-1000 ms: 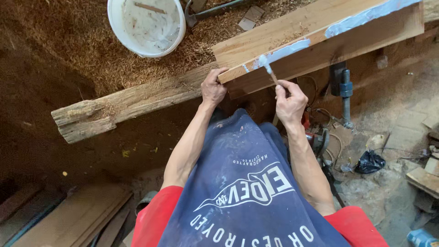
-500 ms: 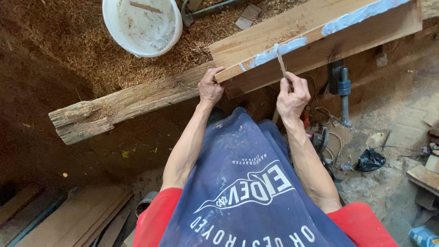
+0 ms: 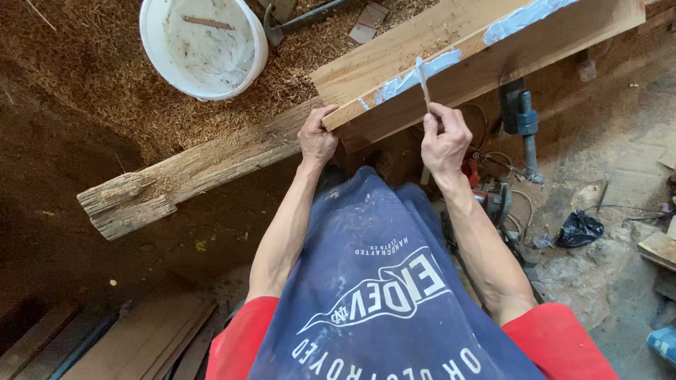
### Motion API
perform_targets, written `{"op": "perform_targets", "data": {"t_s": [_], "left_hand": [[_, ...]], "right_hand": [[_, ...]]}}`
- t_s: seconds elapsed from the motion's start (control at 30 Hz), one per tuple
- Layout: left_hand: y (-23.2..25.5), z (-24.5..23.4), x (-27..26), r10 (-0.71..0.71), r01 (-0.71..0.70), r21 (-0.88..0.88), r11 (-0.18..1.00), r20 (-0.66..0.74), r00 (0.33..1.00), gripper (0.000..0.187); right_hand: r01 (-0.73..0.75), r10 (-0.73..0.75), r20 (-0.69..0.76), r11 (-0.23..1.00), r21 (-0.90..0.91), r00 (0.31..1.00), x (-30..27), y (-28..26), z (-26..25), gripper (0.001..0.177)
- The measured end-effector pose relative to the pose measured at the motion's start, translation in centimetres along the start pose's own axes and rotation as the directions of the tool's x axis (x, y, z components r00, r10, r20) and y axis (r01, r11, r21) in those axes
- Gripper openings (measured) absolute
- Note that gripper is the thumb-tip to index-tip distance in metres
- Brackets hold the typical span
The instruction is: The person uses a hand plane to smooth the edge of a wooden plank. They then apply a white adhesive to the plank's edge using a small stick and join it to another piece of wood. Finally, they use a clamp to secure the joined pieces together.
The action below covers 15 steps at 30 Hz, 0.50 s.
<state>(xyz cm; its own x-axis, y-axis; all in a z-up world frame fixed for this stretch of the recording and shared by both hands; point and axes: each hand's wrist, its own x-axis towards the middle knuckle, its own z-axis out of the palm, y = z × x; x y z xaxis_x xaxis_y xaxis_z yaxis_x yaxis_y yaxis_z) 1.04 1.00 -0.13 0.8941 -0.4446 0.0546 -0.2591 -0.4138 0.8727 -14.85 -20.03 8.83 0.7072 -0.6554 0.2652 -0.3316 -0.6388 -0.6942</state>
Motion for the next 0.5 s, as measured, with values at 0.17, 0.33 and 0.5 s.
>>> {"op": "perform_targets", "data": {"t_s": [0.17,0.33,0.5], "left_hand": [[0.1,0.0,0.0,0.003,-0.002,0.027,1.0,-0.018,1.0,0.037],[0.2,-0.2,0.0,0.002,-0.002,-0.014,1.0,-0.014,1.0,0.038],[-0.2,-0.2,0.1,0.021,-0.021,-0.002,1.0,-0.012,1.0,0.031]], "right_hand": [[0.065,-0.067,0.093,0.997,0.03,0.993,-1.9,-3.5,1.3,0.016],[0.051,-0.072,0.214,0.993,0.106,0.974,-3.8,-6.4,2.6,0.016],[0.166,-0.177,0.148,0.983,0.083,0.973,-3.6,-6.1,3.5,0.017]]}}
